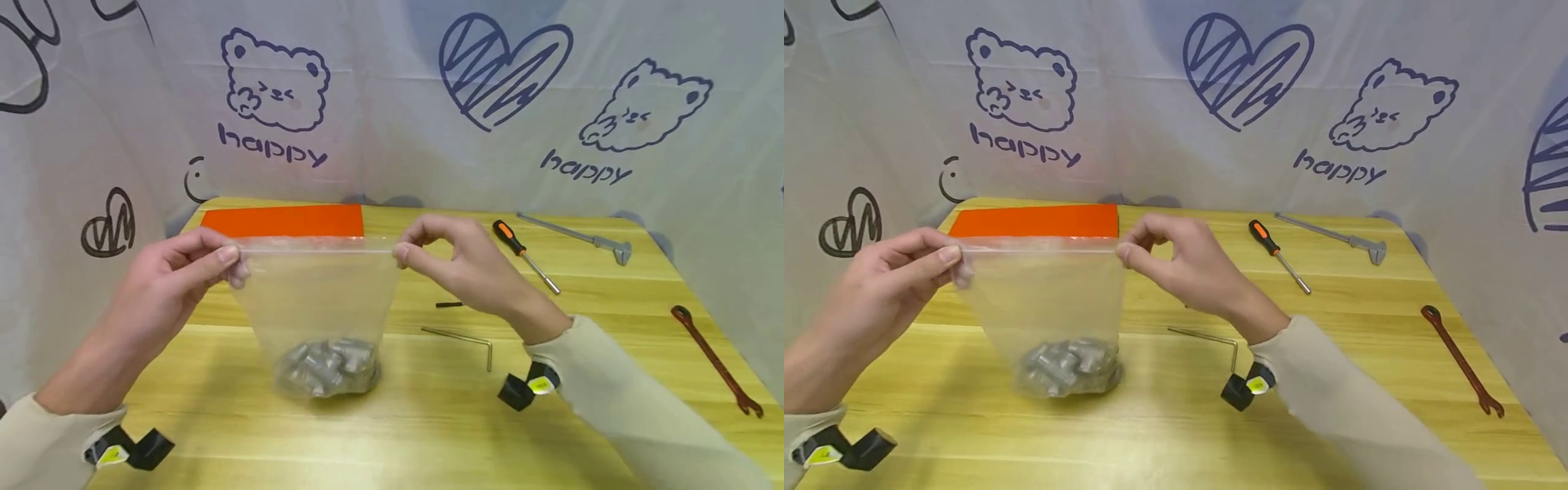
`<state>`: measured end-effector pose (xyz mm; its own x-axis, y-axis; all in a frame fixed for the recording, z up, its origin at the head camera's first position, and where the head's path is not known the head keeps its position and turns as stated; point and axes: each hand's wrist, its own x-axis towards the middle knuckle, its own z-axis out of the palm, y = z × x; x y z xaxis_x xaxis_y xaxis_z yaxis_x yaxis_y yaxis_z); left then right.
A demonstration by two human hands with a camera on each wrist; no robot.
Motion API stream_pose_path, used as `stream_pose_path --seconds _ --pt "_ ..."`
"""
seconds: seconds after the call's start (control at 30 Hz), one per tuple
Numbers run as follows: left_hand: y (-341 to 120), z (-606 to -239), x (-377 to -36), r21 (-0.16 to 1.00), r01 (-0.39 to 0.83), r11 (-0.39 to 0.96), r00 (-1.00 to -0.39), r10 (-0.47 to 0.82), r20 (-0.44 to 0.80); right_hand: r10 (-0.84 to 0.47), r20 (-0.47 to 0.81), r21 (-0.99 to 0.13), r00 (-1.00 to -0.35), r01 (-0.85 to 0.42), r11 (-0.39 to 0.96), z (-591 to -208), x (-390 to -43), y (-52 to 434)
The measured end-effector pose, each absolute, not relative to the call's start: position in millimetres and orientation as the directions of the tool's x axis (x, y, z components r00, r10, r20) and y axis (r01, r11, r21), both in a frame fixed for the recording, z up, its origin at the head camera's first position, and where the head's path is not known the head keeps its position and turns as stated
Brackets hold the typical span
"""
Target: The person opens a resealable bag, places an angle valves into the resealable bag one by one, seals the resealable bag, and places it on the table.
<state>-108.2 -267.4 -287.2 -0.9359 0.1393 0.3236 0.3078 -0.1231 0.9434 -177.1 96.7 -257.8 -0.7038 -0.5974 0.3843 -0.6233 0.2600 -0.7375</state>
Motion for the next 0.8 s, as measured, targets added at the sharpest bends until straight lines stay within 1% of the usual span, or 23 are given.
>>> stream_pose_path --seconds 0.03,0.1,0.17,0.23,0.33,0.4,0.5,0.6,0.7,0.8 --pt "-269 -288 -111 0.959 0.262 -0.111 -0.951 0.142 0.276 -0.588 0.337 -0.773 -0.736 -0.573 0.273 -260 -181 94" --pt "-271 -291 -121 0.983 0.174 -0.052 -0.975 0.134 0.179 -0.559 0.261 -0.808 -0.787 -0.495 0.319 -268 -193 88" --pt "-273 -293 -132 0.992 0.091 0.083 -0.991 0.107 0.082 -0.531 0.207 -0.810 -0.822 -0.448 0.378 -277 -207 82" --pt "-275 -299 -146 0.970 0.004 0.245 -0.997 0.077 -0.015 -0.510 0.157 -0.791 -0.846 -0.417 0.447 -289 -221 74" --pt "-276 -314 -168 0.886 -0.106 0.451 -0.987 0.062 -0.150 -0.498 0.086 -0.728 -0.863 -0.396 0.560 -311 -242 62" --pt "-276 -327 -182 0.846 -0.153 0.511 -0.974 0.065 -0.215 -0.485 0.041 -0.682 -0.873 -0.379 0.625 -325 -254 56" --pt "-274 -338 -197 0.798 -0.179 0.576 -0.961 0.070 -0.266 -0.447 -0.002 -0.616 -0.895 -0.351 0.705 -341 -267 49" --pt "-271 -343 -205 0.757 -0.170 0.631 -0.959 0.072 -0.275 -0.416 -0.015 -0.594 -0.909 -0.327 0.735 -353 -274 46" --pt "-270 -345 -205 0.726 -0.152 0.671 -0.962 0.070 -0.266 -0.406 -0.001 -0.613 -0.914 -0.320 0.722 -357 -272 51" --pt "-272 -341 -201 0.735 -0.148 0.662 -0.968 0.056 -0.246 -0.400 0.035 -0.658 -0.916 -0.322 0.681 -348 -262 64"
